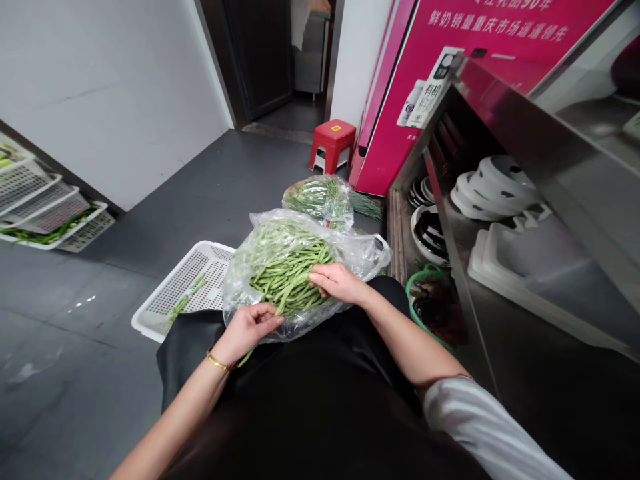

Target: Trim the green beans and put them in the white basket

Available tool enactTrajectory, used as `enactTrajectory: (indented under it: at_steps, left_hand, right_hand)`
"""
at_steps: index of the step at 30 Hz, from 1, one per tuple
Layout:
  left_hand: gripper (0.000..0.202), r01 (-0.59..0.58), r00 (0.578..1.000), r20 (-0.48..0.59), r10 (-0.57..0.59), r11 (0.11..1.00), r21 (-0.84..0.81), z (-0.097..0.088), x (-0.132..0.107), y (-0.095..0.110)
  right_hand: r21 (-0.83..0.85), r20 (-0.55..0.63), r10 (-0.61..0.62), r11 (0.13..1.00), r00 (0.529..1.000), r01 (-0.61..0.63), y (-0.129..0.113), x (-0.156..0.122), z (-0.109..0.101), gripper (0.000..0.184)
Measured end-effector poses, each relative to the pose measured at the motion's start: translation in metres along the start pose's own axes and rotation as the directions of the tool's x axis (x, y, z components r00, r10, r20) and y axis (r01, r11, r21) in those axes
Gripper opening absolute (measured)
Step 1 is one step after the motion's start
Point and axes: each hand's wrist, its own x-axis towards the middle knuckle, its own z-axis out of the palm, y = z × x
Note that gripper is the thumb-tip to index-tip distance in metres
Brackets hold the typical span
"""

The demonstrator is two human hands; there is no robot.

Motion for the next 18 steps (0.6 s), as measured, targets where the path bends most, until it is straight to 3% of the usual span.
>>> enactTrajectory:
  at_steps: [3,5,7,10,14,16,18]
  left_hand:
    - [0.024,0.005,1.0,-0.013,-0.004,1.0,0.009,-0.005,-0.004,-0.003]
    - [0.026,0.023,1.0,-0.013,-0.024,0.999,-0.039,-0.001,-0.004,-0.001]
    - [0.03,0.045,0.998,-0.038,-0.05,0.991,-0.124,0.009,-0.003,0.003]
    - [0.034,0.127,0.99,-0.03,-0.14,0.953,-0.273,0.029,0.001,0.008]
    - [0.035,0.291,0.954,0.083,-0.289,0.818,-0.495,0.036,0.006,0.005]
    - [0.034,0.279,0.952,0.066,-0.299,0.756,-0.592,0.031,0.008,0.003]
    - [0.032,0.256,0.958,0.064,-0.279,0.733,-0.631,0.025,0.008,0.001]
  right_hand:
    - [-0.023,0.099,-0.035,0.999,0.994,0.038,0.001,-0.005,0.001,0.034]
    - [-0.243,-0.003,-0.038,0.969,0.999,0.036,0.0,-0.004,0.005,0.035]
    - [-0.495,-0.162,-0.07,0.869,0.984,-0.019,0.001,0.002,0.014,0.034]
    - [-0.673,-0.286,-0.097,0.729,0.953,-0.127,0.005,0.018,0.025,0.03]
    - [-0.627,-0.389,0.055,0.715,0.919,-0.309,0.014,0.024,0.023,0.031]
    - [-0.536,-0.395,0.11,0.778,0.912,-0.327,0.015,0.017,0.018,0.027]
    - [-0.363,-0.3,0.134,0.899,0.944,-0.243,0.014,0.009,0.015,0.03]
